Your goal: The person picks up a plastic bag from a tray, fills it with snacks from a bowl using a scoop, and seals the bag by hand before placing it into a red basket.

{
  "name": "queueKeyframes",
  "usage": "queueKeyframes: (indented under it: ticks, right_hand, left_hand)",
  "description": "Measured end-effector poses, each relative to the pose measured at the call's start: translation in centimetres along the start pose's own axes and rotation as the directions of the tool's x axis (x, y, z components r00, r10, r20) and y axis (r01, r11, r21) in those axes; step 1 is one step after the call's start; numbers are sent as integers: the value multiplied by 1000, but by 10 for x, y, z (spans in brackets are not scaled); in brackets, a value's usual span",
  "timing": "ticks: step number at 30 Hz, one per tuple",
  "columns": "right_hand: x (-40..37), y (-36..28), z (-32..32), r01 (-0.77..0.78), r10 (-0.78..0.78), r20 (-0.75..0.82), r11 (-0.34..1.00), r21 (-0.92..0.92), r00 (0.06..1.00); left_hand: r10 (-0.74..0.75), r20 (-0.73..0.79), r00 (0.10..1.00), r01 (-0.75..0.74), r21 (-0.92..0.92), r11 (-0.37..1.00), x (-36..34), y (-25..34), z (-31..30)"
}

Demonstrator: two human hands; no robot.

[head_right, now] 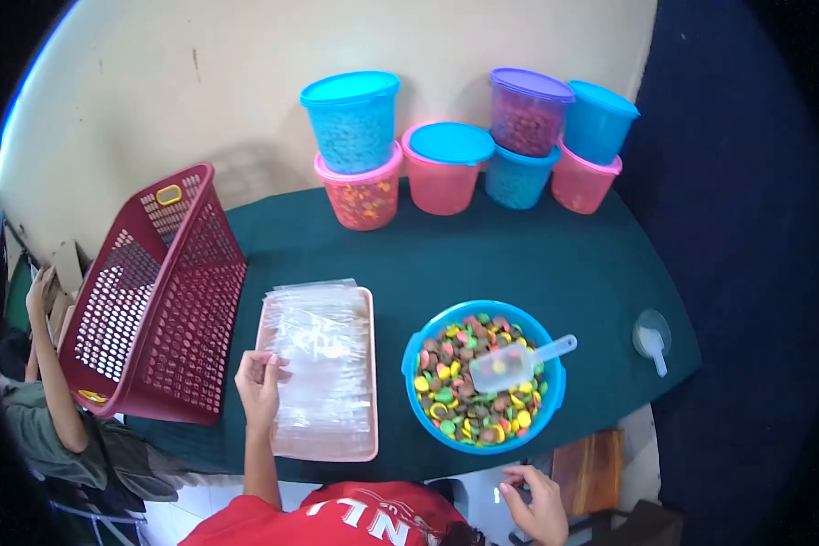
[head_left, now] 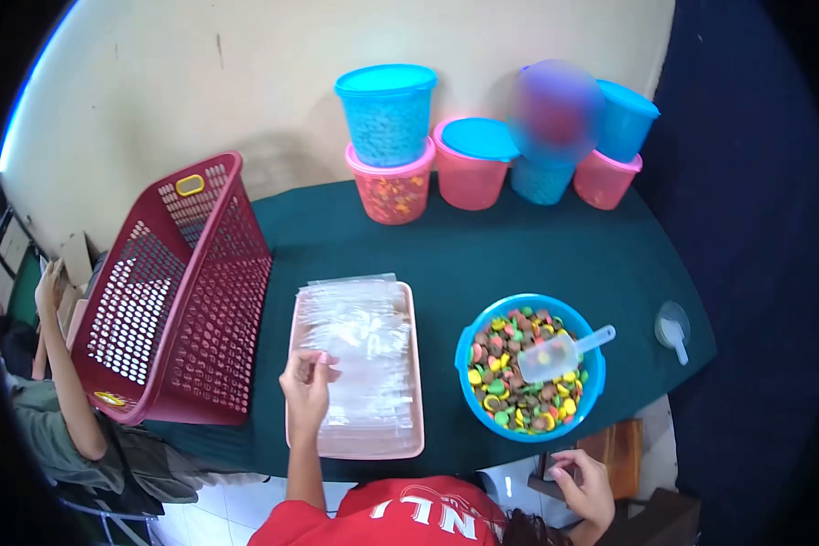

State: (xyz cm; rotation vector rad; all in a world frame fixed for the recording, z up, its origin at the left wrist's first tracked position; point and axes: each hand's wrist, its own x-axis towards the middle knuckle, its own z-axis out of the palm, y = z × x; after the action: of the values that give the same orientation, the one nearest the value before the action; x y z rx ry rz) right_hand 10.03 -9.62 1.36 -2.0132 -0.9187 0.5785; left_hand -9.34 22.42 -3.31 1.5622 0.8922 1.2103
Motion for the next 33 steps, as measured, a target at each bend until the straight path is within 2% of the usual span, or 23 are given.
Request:
queueKeyframes:
  ticks: [2,3,4,6,7,8,10,12,14,15,16,18,19,20,23,24,26,27,28,30,31,32,33]
  right_hand:
    - [20,-8,-6,-3,2,13,998,61,1000]
    - [30,-8,-6,74,-74,-7,990,124,997]
    - [41,-11,-7,151,-148,-31,972,182,989]
    - [68,-25,-10,345,-351,0,920,187,936]
    - [81,-31,-9,386,-400,31,900,203,916]
    - [90,-36,-7,423,-446,67,879,219,893]
    - [106,-40,5,404,-469,66,816,414,881]
    - [118,-37,0,460,-541,100,787,411,835]
    - [130,-40,-11,471,-503,-82,725,502,861]
    - [134,-39,-20,469,-505,-68,733,492,861]
    - [140,-33,-31,470,-519,-48,726,501,853]
    - [151,-20,-49,571,-703,280,702,427,654]
    - [150,-15,-53,484,-638,344,759,436,689]
    - [151,-9,-57,481,-645,363,753,448,672]
    - [158,4,-70,335,-660,555,743,579,505]
    - [159,6,-72,339,-669,563,737,584,486]
    - [161,13,-74,377,-659,594,752,541,462]
    - [162,16,-74,366,-632,612,775,516,476]
    - [161,20,-74,366,-634,619,773,518,464]
    - [155,25,-71,67,-502,524,763,643,688]
    - [151,23,-68,41,-514,409,658,752,754]
    - [152,26,-67,42,-519,410,656,753,750]
    - [152,32,-65,136,-532,292,625,769,795]
  left_hand:
    - [10,-23,1000,-13,-93,996,-2,18,15]
    - [19,-49,999,-27,-172,985,-4,25,24]
    - [27,-61,998,-37,-168,985,-8,34,33]
    - [28,-98,995,-55,-291,955,-20,53,50]
    - [36,-122,992,-75,-338,938,-26,57,57]
    - [32,-138,990,-77,-336,939,-33,60,65]
    - [123,-119,985,-156,-327,932,-48,67,80]
    - [129,-134,982,-168,-332,928,-68,73,90]
    - [207,50,977,-204,-66,977,-83,79,99]
    - [202,95,975,-199,-42,979,-89,83,103]
    - [200,70,977,-199,-30,980,-95,87,108]
    - [180,154,971,-194,82,978,-108,92,117]
    - [170,144,975,-185,102,977,-115,92,120]
    - [162,120,979,-176,117,977,-121,92,124]
    - [239,33,971,-240,205,949,-134,95,135]
    - [243,13,970,-240,215,947,-138,97,138]
    - [240,27,970,-232,381,895,-143,101,143]
    - [354,-38,935,-307,417,856,-138,113,152]
    - [352,-50,935,-299,423,855,-143,119,157]
    - [510,-269,817,-142,763,630,-150,128,163]
    - [508,-378,774,-132,688,713,-157,124,162]
    - [511,-380,771,-131,690,711,-161,124,165]
    - [458,-420,783,-172,562,809,-165,127,168]
